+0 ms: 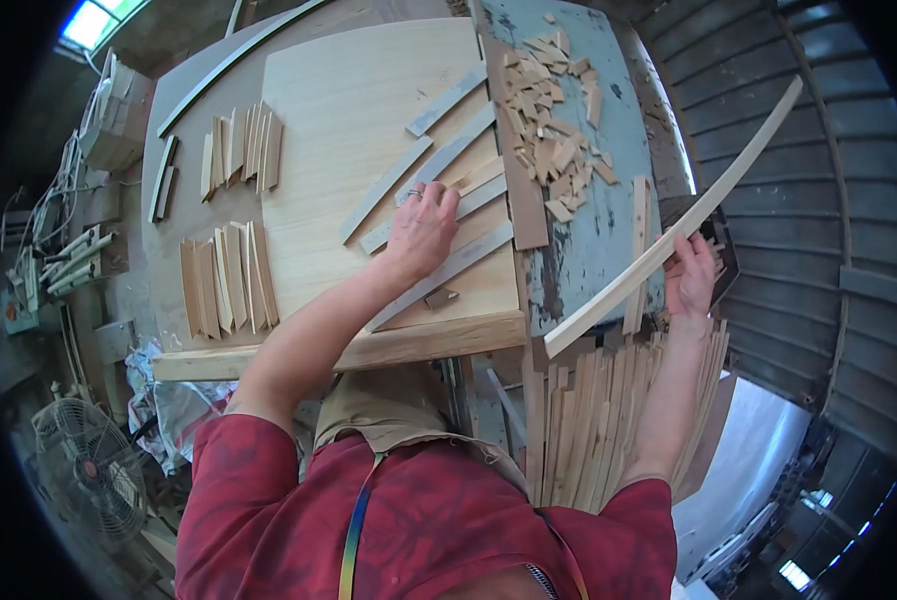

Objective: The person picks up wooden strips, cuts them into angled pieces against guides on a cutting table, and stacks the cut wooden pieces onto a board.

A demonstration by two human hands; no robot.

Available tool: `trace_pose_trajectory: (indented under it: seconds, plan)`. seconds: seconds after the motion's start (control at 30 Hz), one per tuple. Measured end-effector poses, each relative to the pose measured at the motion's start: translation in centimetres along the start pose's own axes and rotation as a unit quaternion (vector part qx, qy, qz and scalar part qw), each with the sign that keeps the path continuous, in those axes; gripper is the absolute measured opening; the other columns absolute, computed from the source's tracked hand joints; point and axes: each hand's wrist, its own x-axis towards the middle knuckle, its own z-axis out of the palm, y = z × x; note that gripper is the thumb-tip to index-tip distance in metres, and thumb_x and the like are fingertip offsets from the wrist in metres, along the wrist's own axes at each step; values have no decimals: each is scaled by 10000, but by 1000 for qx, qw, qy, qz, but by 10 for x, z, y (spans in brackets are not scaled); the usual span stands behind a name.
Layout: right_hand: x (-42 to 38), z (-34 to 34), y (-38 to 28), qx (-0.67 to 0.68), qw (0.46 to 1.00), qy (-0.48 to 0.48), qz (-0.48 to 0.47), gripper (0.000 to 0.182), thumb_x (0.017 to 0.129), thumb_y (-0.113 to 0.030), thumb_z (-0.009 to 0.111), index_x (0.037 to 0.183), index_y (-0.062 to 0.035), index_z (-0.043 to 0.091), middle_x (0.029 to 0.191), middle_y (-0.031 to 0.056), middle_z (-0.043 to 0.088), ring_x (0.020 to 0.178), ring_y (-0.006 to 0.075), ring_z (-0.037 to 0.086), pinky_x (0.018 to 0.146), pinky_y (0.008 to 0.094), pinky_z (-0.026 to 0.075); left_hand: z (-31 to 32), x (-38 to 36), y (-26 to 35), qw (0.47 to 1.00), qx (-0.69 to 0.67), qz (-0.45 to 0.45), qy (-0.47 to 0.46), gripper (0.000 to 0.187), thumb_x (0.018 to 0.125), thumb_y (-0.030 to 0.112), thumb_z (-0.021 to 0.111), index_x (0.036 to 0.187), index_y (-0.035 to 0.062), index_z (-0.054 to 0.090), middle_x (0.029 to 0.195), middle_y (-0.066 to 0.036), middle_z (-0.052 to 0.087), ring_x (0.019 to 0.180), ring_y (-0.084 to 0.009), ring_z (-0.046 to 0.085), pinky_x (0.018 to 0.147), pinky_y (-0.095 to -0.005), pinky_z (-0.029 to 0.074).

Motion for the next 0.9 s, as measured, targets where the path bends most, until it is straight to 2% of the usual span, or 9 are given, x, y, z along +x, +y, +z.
trace_pose_trajectory:
  seconds: [0.13, 0.23, 0.27, 0.33, 0.43, 0.57, 0.7, 0.77, 0.9]
  plan:
    - [-20, 26, -8, -6, 1000, 18, 21, 201, 1011, -70, 641, 1190, 12, 600, 1041, 106, 714, 952, 234, 733, 916, 364, 591, -43, 29, 0, 998, -36, -3, -42, 389, 895, 211, 716, 1220, 41, 586, 1088, -186, 642, 1053, -376, 630, 870, -457, 536]
    - [-29, 41, -12, -27, 999, 17, 36, 210, 1011, -70, 642, 1197, 16, 596, 1045, 111, 714, 936, 230, 734, 909, 365, 595, -74, 78, -2, 968, -4, -14, -251, 501, 970, 390, 672, 1340, 85, 528, 987, -200, 683, 963, -386, 690, 811, -469, 570]
    - [-36, 45, -12, -29, 998, 25, 45, 213, 1011, -72, 643, 1198, 16, 594, 1042, 113, 715, 935, 228, 735, 905, 362, 595, -73, 88, 2, 966, -7, -13, -257, 501, 970, 390, 672, 1340, 85, 528, 987, -200, 683, 963, -386, 690, 811, -469, 570]
    - [-46, 51, -15, -34, 997, 37, 61, 219, 1010, -76, 646, 1201, 17, 590, 1037, 116, 718, 934, 225, 735, 898, 357, 595, -68, 113, 16, 962, 48, 57, -263, 612, 959, 586, 628, 1341, 115, 550, 935, -187, 693, 873, -373, 715, 740, -484, 575]
    - [-52, 57, -24, -38, 995, 38, 85, 224, 1011, -79, 647, 1205, 16, 587, 1034, 116, 718, 935, 224, 734, 885, 348, 591, -11, 139, -3, 934, 57, 166, -312, 646, 944, 661, 576, 1320, 136, 582, 987, -210, 670, 847, -387, 700, 703, -497, 550]
    - [-43, 59, -30, -37, 994, 32, 101, 246, 1012, -73, 644, 1236, 4, 579, 1059, 110, 707, 950, 224, 727, 895, 353, 591, -21, 145, -4, 933, 1, 148, -327, 550, 968, 613, 577, 1242, 137, 601, 1019, -204, 663, 840, -390, 694, 695, -509, 549]
    - [-9, 51, -28, -33, 995, 35, 82, 288, 1017, -70, 633, 1290, -16, 556, 1100, 105, 695, 1019, 237, 707, 939, 372, 570, -8, 126, -27, 966, -173, 129, -139, 243, 960, 334, 669, 1107, 162, 580, 1045, -146, 636, 792, -386, 684, 667, -501, 553]
    - [11, 43, -21, -37, 996, 27, 76, 317, 1020, -76, 628, 1320, -20, 541, 1144, 111, 683, 1061, 239, 689, 969, 387, 552, -31, 111, -33, 976, -176, 126, -38, 234, 949, 232, 666, 1155, 168, 576, 1017, -145, 615, 760, -364, 682, 614, -472, 561]
    - [58, 37, -4, -35, 995, -12, 96, 348, 1027, -90, 625, 1352, -17, 524, 1205, 123, 662, 1107, 242, 659, 1020, 401, 521, -125, 55, -63, 995, -67, 22, 68, 254, 928, 223, 731, 1123, 138, 591, 987, -101, 612, 687, -297, 674, 556, -371, 553]
